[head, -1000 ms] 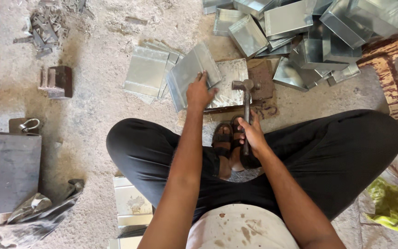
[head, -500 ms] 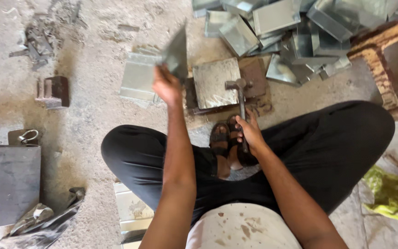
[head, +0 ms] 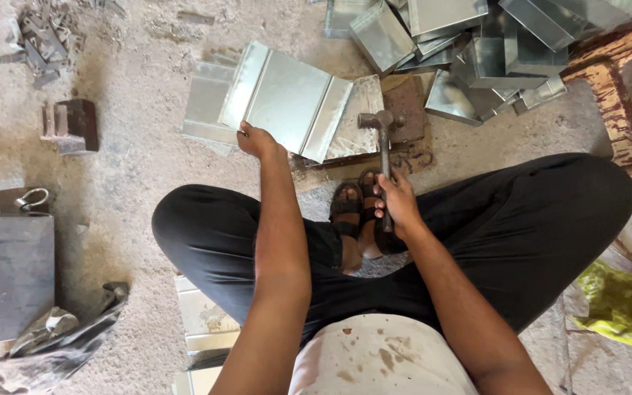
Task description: The person sits on the floor and uses a hammer to strike rectangular metal pieces placed on a wooden block. They repeatedly pick up the metal pieces, position them, and hit them with the hammer to shape or flatten them.
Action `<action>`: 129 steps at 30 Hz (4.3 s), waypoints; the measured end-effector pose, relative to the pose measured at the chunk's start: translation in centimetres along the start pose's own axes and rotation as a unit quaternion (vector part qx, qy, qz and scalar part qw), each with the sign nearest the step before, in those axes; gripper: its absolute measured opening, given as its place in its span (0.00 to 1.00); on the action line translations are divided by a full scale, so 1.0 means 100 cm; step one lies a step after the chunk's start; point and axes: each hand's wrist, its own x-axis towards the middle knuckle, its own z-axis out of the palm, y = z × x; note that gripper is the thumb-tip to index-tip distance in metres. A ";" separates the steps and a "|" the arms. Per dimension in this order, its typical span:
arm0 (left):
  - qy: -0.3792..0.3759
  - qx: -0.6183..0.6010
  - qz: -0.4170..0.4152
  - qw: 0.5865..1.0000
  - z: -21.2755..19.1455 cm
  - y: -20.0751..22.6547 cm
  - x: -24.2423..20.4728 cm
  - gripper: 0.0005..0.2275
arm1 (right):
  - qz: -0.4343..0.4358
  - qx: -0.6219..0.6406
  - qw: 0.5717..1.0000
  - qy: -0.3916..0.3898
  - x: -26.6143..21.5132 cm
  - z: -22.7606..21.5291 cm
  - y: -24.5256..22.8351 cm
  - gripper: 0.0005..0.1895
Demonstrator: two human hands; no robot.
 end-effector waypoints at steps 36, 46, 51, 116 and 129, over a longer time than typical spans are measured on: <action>-0.082 0.278 0.057 0.955 0.025 -0.049 -0.041 0.42 | -0.376 -0.459 0.805 -0.010 -0.015 0.024 -0.003 0.37; -0.018 0.353 0.064 0.933 0.051 -0.024 -0.077 0.44 | -0.236 -0.429 0.871 -0.018 -0.005 0.018 0.004 0.38; -0.036 0.262 0.227 0.937 0.057 -0.062 -0.040 0.41 | -0.170 -0.458 0.872 -0.010 -0.002 0.013 0.006 0.38; -0.057 0.209 0.219 0.951 0.051 -0.066 -0.046 0.37 | -0.084 -0.259 0.962 0.025 -0.010 0.003 -0.050 0.24; -0.077 0.197 0.249 0.945 0.046 -0.057 -0.052 0.34 | -0.357 -0.380 0.851 0.066 0.023 -0.001 -0.007 0.28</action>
